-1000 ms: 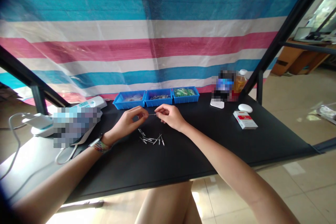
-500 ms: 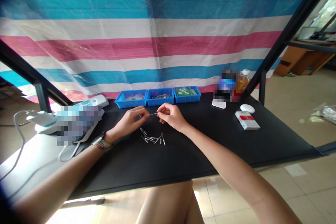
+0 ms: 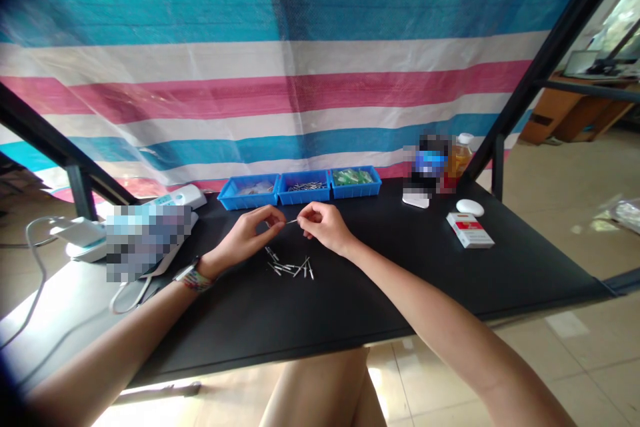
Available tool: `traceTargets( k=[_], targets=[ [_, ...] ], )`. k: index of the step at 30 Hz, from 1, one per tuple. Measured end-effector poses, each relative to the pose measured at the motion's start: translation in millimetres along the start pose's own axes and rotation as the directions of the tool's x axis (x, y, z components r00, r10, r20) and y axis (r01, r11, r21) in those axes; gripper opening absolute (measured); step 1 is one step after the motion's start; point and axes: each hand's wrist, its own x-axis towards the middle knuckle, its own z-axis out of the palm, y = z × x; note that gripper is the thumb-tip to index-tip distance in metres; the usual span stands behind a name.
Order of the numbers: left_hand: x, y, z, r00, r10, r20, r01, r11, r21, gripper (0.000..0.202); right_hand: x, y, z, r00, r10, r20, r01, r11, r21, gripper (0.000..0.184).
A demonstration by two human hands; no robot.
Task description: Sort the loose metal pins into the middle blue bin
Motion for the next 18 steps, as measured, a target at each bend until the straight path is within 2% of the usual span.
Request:
traceTargets(
  k=[4,18],
  targets=[
    [0.2,0.8,1.0,1.0,0.018,-0.008,-0.018,1.0,-0.009,0.02,-0.1,0.5,0.7,1.0,-0.006,-0.003,0.006,1.0,-0.002,0.036],
    [0.0,-7.1,2.0,0.999,-0.037,0.015,0.037,0.998,0.048,0.029,-2.2,0.1,2.2,1.0,-0.014,0.024,0.013,0.999,0.046,0.019]
  ],
)
